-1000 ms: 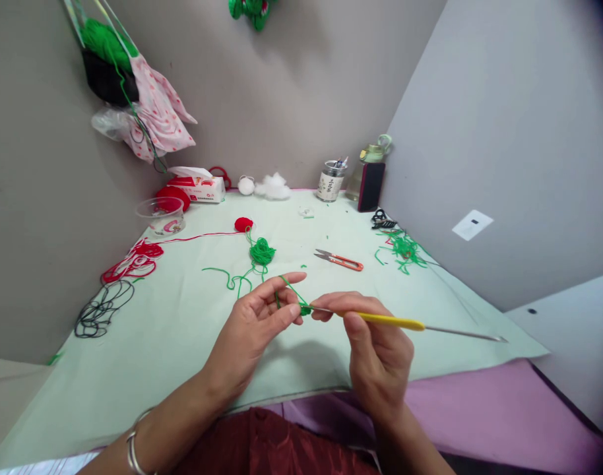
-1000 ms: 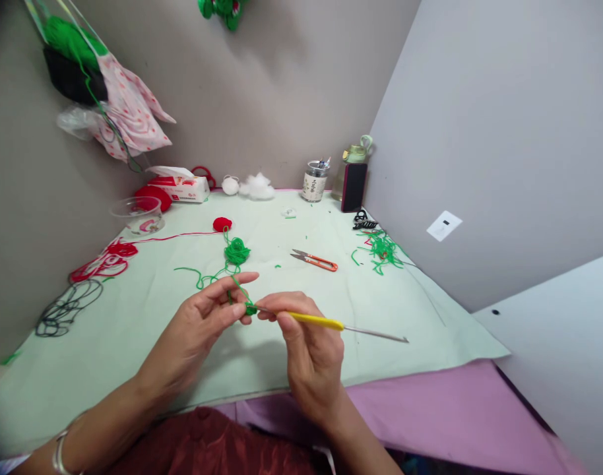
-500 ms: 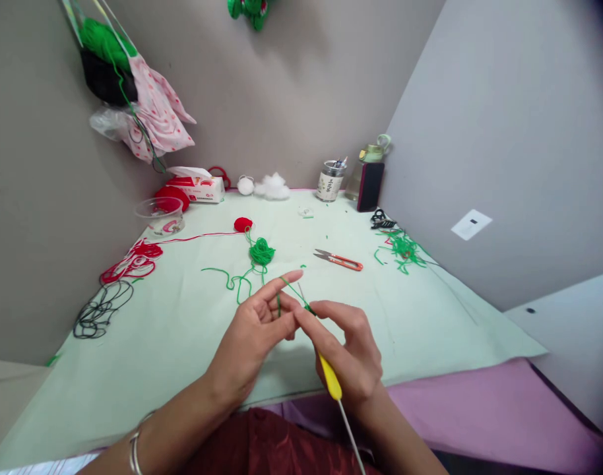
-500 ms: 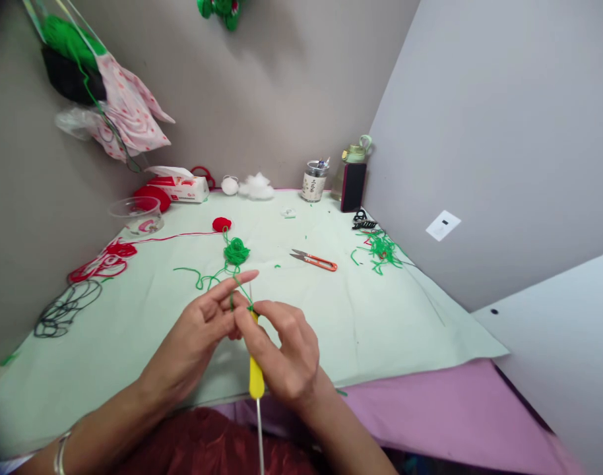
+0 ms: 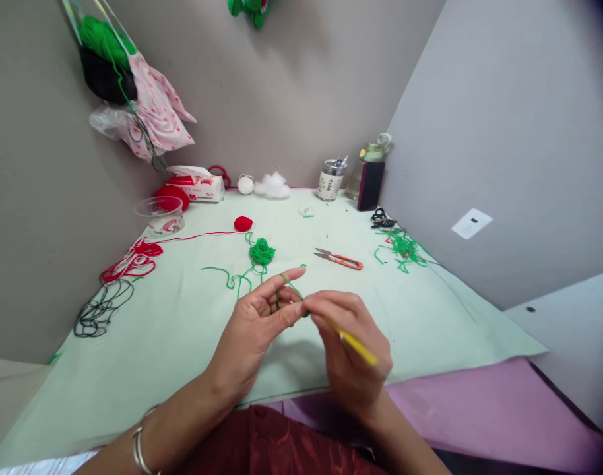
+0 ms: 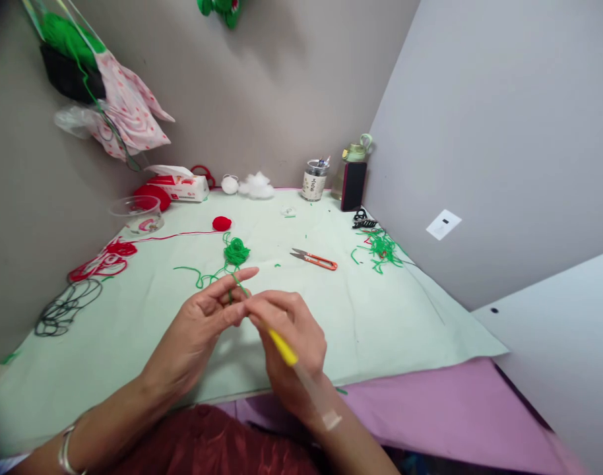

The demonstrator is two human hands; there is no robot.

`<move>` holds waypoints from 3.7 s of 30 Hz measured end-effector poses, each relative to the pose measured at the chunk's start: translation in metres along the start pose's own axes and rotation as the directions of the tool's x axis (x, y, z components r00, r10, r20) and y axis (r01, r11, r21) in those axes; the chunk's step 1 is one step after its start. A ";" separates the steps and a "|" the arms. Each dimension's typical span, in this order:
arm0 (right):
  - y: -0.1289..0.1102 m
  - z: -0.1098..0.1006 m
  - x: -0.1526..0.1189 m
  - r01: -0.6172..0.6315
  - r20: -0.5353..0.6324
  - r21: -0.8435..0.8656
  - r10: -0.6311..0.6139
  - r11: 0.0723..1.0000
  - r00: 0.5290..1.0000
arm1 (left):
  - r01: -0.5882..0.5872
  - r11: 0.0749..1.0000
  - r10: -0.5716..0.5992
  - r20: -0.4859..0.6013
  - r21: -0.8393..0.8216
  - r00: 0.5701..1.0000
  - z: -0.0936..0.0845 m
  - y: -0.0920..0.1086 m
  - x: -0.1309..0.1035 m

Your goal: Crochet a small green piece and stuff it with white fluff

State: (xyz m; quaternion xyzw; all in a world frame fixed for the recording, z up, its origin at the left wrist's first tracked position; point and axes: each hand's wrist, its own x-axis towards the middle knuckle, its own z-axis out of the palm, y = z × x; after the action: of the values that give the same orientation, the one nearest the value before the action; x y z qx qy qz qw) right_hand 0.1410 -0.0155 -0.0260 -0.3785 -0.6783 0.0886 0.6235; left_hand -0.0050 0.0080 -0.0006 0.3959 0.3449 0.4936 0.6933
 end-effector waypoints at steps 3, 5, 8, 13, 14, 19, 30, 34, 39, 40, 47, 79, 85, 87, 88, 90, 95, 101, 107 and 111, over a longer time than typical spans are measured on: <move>0.003 -0.003 -0.002 0.078 0.006 -0.097 -0.078 0.992 0.997 | 0.145 0.981 -0.137 0.067 -0.125 0.988 0.000 -0.001 0.002; 0.004 -0.007 0.002 -0.055 -0.057 0.049 0.058 0.997 0.997 | 0.186 0.963 -0.174 0.080 -0.193 0.982 -0.001 0.001 0.004; 0.004 -0.009 0.010 -0.253 -0.050 0.323 0.284 0.912 0.958 | 0.130 0.978 -0.125 0.040 -0.166 0.991 -0.002 0.004 0.006; 0.004 -0.007 0.012 -0.325 0.046 0.349 0.330 0.879 0.943 | 0.051 0.999 -0.050 0.059 -0.014 0.997 -0.002 0.002 0.003; 0.004 -0.007 0.011 -0.342 0.050 0.382 0.350 0.859 0.935 | 0.042 0.999 -0.042 0.056 -0.006 0.998 -0.002 0.002 0.003; 0.009 -0.010 0.011 -0.417 0.121 0.586 0.434 0.694 0.893 | 0.024 0.999 -0.027 0.077 0.036 0.997 -0.006 0.004 0.003; 0.000 -0.019 0.005 -0.206 0.059 0.273 0.198 0.939 0.978 | 0.005 0.995 -0.011 0.068 0.098 0.998 -0.008 0.003 0.000; -0.002 -0.020 0.004 -0.062 0.088 0.177 0.047 0.982 0.995 | -0.053 0.984 0.044 0.060 0.167 0.997 -0.011 0.000 0.000; 0.002 -0.018 0.000 0.066 0.122 -0.004 -0.065 0.998 0.990 | -0.101 0.974 0.091 0.059 0.205 0.994 -0.011 -0.001 -0.002; 0.004 -0.017 -0.002 0.109 0.128 -0.070 -0.099 0.992 0.987 | -0.093 0.979 0.084 0.056 0.183 0.995 -0.010 -0.002 -0.003; 0.006 -0.013 -0.004 0.080 0.002 -0.069 -0.080 0.994 0.997 | 0.185 0.972 -0.176 0.076 -0.143 0.981 -0.001 0.002 0.001; 0.010 -0.013 0.009 -0.394 0.106 0.528 0.402 0.752 0.909 | 0.054 0.997 -0.058 0.072 0.051 0.996 -0.005 0.002 -0.001; 0.000 -0.020 0.008 -0.298 0.071 0.339 0.292 0.892 0.954 | 0.041 0.995 -0.046 0.057 0.086 0.997 -0.005 0.003 -0.003; -0.003 -0.022 0.006 -0.169 0.075 0.193 0.157 0.966 0.985 | 0.010 0.994 -0.014 0.041 0.105 0.999 -0.005 0.001 -0.003; -0.004 -0.022 0.004 -0.087 0.095 0.125 0.075 0.988 0.993 | -0.011 0.993 0.007 0.028 0.120 1.000 -0.005 0.000 -0.003; -0.002 -0.021 0.001 0.071 0.142 0.008 -0.072 0.997 0.987 | -0.059 0.986 0.060 -0.002 0.157 0.998 -0.004 -0.002 -0.004; 0.012 -0.011 -0.008 0.296 0.133 -0.294 -0.267 0.909 0.954 | -0.024 0.997 0.025 -0.015 0.077 1.000 -0.001 -0.005 -0.003; 0.005 -0.011 -0.001 -0.092 -0.071 0.107 0.100 0.990 0.992 | 0.187 0.973 -0.179 0.069 -0.135 0.981 -0.001 0.003 0.003; 0.004 -0.008 0.005 -0.258 -0.035 0.350 0.288 0.901 0.957 | 0.080 0.995 -0.082 0.042 0.057 0.996 -0.003 0.005 0.001; 0.002 -0.009 0.003 -0.230 -0.050 0.248 0.250 0.941 0.967 | 0.008 0.994 -0.009 0.008 0.106 1.000 -0.006 0.003 0.002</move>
State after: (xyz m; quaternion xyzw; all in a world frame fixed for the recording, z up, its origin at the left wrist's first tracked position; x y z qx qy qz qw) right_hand 0.1507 -0.0153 -0.0227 -0.3833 -0.5857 0.2301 0.6760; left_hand -0.0111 0.0113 -0.0005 0.4328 0.3696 0.4700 0.6747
